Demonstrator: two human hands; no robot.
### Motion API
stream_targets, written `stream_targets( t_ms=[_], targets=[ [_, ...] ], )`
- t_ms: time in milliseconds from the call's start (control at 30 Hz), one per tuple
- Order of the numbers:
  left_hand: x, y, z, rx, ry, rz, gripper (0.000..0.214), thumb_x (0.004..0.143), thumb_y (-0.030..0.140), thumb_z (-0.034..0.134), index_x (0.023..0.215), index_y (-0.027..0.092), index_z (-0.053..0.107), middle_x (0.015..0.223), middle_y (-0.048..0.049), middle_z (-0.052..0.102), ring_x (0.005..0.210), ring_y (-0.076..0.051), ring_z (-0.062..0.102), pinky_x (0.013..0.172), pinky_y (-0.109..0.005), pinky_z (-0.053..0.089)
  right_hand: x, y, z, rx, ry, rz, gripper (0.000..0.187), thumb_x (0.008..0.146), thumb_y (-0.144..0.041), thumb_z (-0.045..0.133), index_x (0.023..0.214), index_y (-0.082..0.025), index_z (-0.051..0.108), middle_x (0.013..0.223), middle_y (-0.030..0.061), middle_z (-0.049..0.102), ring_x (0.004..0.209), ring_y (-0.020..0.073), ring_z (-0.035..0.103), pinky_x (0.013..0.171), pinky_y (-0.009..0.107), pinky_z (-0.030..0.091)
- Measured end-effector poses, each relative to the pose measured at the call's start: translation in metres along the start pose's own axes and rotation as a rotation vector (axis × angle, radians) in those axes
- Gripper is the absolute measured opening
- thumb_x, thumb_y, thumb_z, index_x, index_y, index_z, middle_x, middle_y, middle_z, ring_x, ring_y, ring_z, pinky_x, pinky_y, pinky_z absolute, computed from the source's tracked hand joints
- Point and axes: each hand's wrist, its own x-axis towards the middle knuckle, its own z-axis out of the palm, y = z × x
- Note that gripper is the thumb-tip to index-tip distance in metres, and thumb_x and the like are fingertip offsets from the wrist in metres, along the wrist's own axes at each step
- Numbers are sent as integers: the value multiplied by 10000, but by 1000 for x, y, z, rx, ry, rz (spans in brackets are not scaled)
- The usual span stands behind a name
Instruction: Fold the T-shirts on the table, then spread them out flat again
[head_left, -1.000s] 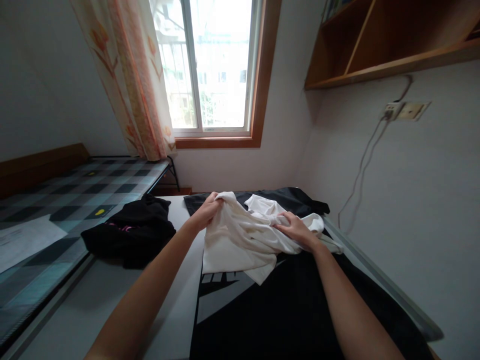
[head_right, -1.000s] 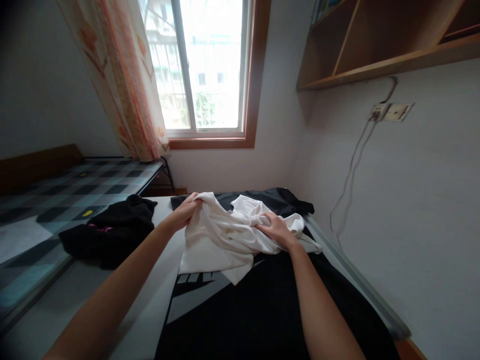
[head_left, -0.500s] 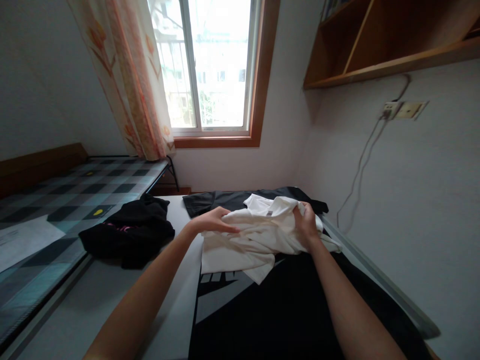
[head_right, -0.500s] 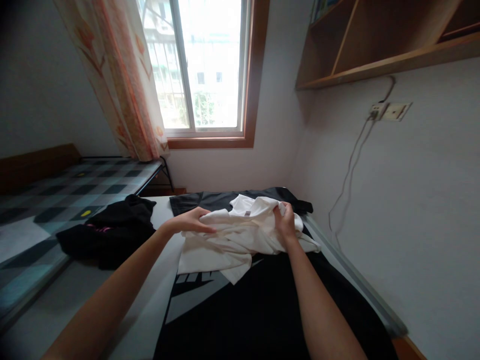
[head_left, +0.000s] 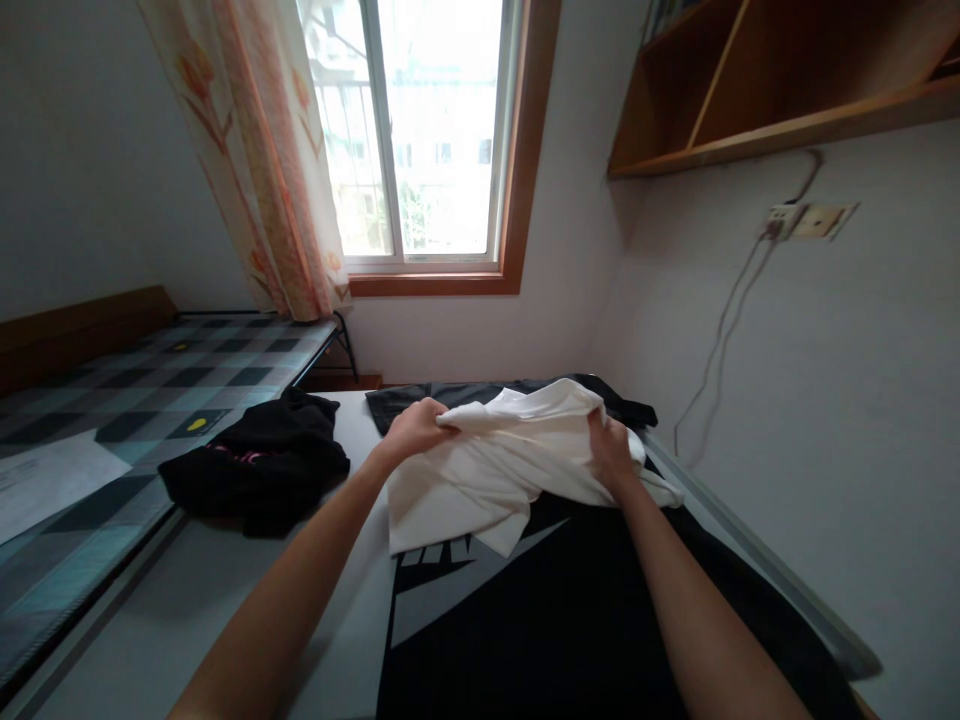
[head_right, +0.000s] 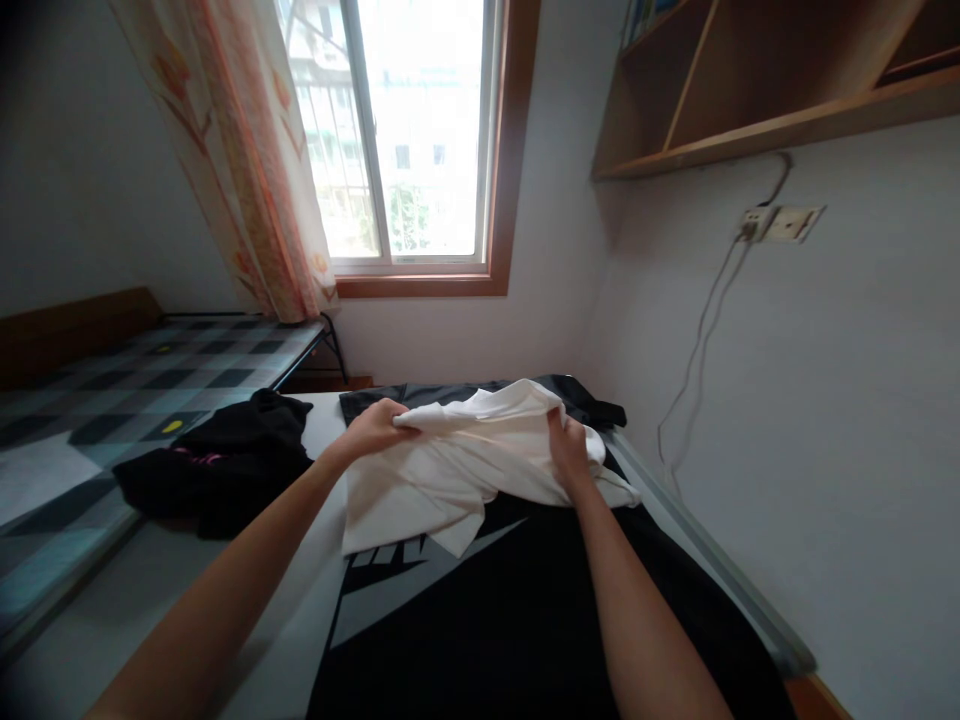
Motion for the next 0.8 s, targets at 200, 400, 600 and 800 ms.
stream_targets(
  t_ms=[200,400,600,800],
  targets=[
    [0,8,-12,325,319,-38,194,762,360,593,718,188,670,772,-72,669,761,-222,617,589,-257,331,-8,-15,-2,-30,-28,-105,480,808,-673,470,709,-208,537,628,14,514,608,175,454,573,324,420],
    [9,-6,-4,-142,103,37,143,735,298,568,741,157,589,706,-3,592,684,-151,559,588,-219,371,-10,-11,-1,-63,-203,-181,437,748,-596,621,879,-181,592,776,28,608,722,192,549,695,340,469],
    [4,-7,-4,-491,-9,-21,239,664,285,602,856,159,537,729,27,552,640,-115,522,555,-200,402,-15,-5,-1,-156,-387,-271,612,637,-383,703,1190,-181,538,1139,102,587,1027,253,588,930,427,464],
    [1,-10,-15,-355,-89,27,390,613,374,726,908,160,586,720,29,587,621,-123,549,537,-206,396,-10,1,-2,-368,-367,-273,325,642,-325,603,937,-188,620,920,74,610,840,251,596,804,396,479]
  ],
)
